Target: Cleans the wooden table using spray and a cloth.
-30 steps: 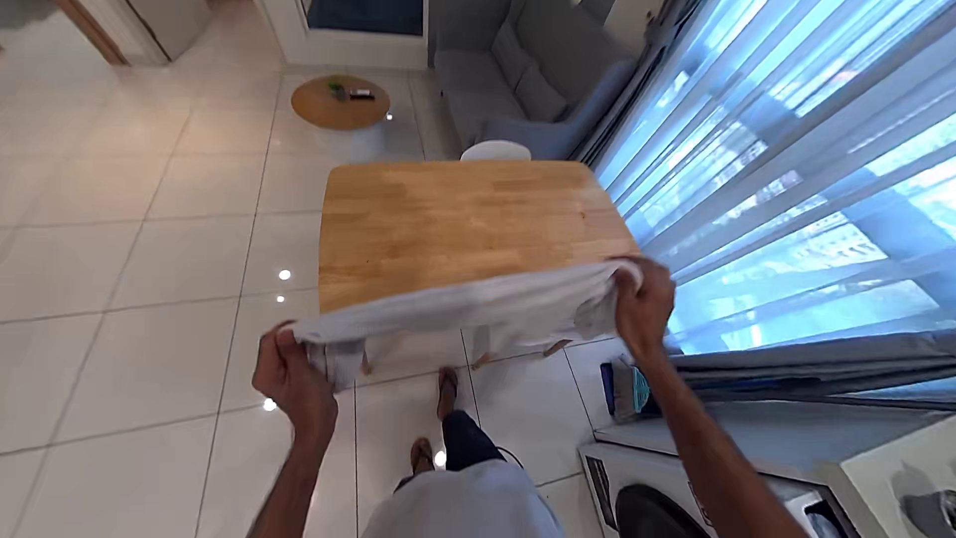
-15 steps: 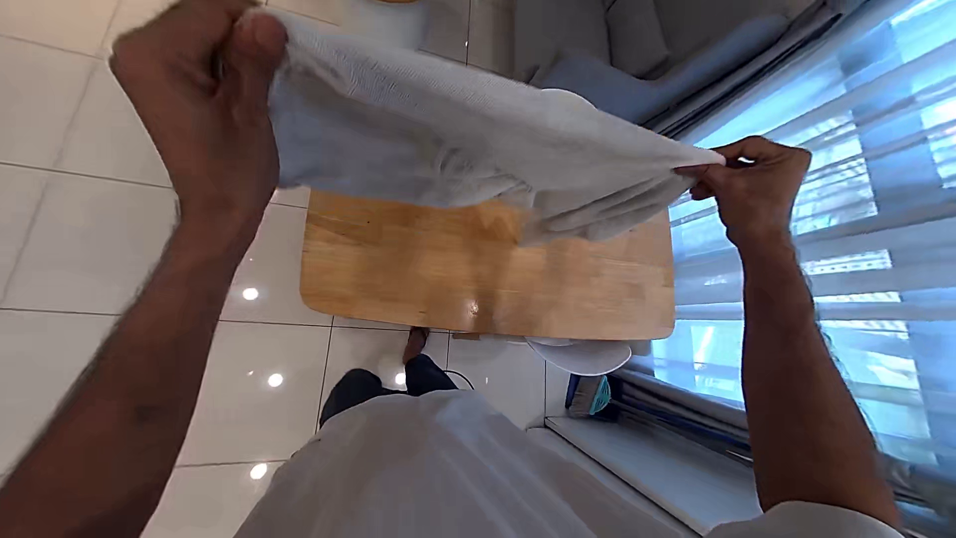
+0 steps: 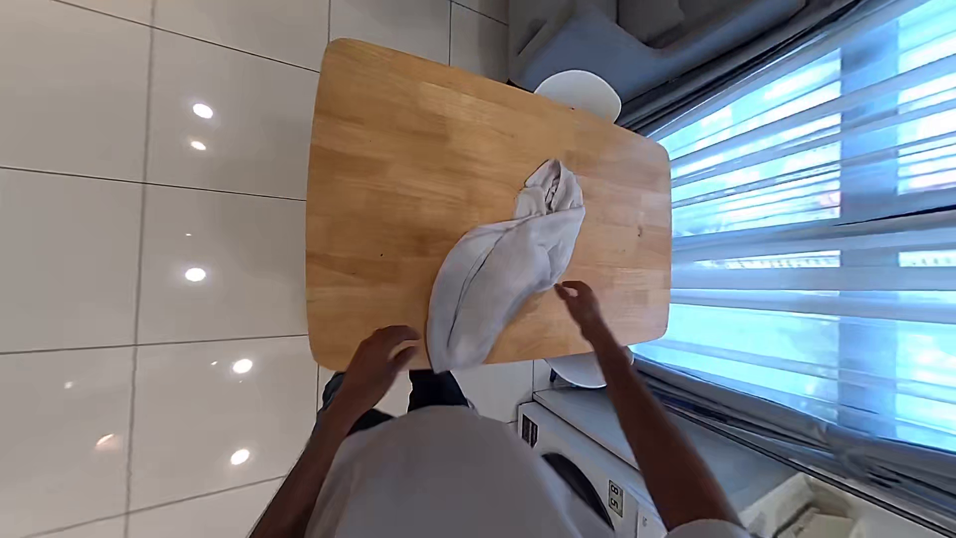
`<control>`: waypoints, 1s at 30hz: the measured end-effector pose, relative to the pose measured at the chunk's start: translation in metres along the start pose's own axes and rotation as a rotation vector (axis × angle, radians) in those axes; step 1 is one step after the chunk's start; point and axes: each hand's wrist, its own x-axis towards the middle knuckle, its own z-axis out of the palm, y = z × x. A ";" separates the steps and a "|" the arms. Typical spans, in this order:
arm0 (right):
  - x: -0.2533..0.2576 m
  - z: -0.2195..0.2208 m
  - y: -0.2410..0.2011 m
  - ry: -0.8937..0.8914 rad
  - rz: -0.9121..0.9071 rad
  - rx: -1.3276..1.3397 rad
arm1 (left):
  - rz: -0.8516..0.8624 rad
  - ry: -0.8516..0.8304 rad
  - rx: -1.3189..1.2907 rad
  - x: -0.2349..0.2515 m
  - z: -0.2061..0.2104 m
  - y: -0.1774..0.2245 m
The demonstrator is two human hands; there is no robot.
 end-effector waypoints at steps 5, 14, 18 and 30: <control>0.051 0.088 -0.038 0.272 0.014 0.010 | -0.220 0.632 0.040 0.024 -0.057 -0.089; 0.202 0.098 -0.061 0.716 0.236 -0.260 | -0.390 0.748 -0.174 0.113 -0.070 -0.128; 0.294 0.030 -0.087 0.639 0.186 -0.082 | -0.319 0.781 -0.150 0.115 -0.069 -0.137; 0.306 0.183 -0.419 0.337 -0.881 -0.342 | -0.356 0.707 -0.133 0.105 -0.077 -0.134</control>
